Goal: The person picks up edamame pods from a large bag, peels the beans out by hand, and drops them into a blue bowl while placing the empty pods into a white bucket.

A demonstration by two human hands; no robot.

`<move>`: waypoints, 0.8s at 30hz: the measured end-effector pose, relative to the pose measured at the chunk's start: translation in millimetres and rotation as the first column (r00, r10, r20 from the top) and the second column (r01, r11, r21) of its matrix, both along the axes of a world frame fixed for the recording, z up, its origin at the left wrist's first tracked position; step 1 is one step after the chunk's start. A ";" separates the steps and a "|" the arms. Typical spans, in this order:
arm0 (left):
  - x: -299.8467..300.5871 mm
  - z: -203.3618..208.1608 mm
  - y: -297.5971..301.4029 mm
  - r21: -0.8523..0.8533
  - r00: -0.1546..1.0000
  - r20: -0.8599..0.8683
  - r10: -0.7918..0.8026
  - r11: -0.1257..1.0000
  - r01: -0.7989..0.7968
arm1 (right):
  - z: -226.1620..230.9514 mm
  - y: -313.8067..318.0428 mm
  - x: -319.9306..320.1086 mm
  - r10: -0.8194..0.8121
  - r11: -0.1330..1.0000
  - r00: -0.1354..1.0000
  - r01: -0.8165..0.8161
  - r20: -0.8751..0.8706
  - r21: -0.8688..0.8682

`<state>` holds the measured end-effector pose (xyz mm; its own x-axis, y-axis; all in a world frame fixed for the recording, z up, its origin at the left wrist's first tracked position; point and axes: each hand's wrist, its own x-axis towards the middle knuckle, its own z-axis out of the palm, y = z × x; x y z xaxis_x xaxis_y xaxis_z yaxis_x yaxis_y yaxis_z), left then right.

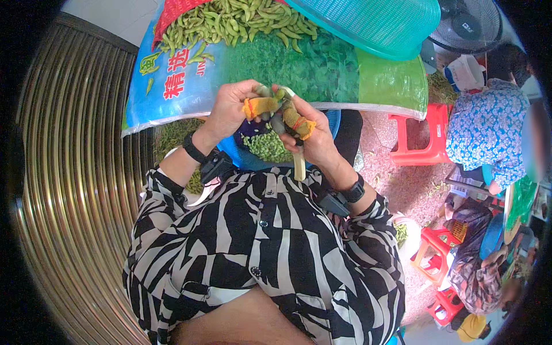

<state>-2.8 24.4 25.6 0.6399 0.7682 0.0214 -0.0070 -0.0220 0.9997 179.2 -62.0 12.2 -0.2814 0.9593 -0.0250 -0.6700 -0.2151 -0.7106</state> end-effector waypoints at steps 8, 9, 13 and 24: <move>2.3 -6.1 -3.1 0.088 0.998 -0.042 0.040 0.995 -0.036 | -4.2 -1.5 3.8 0.043 0.999 0.999 -0.043 0.005 -0.015; 2.7 -6.4 -3.4 0.088 0.998 -0.042 0.040 0.995 -0.036 | -7.1 -1.7 4.5 0.043 0.999 0.999 -0.043 0.005 -0.015; 3.9 -4.6 -6.2 0.093 0.999 -0.018 0.039 0.995 -0.037 | -11.1 -2.6 4.9 0.056 0.998 0.998 -0.056 -0.024 0.019; 2.9 -7.3 -9.7 0.083 0.999 0.027 -0.041 0.996 0.039 | -14.8 -4.0 6.9 -0.037 0.999 0.989 0.040 0.141 -0.021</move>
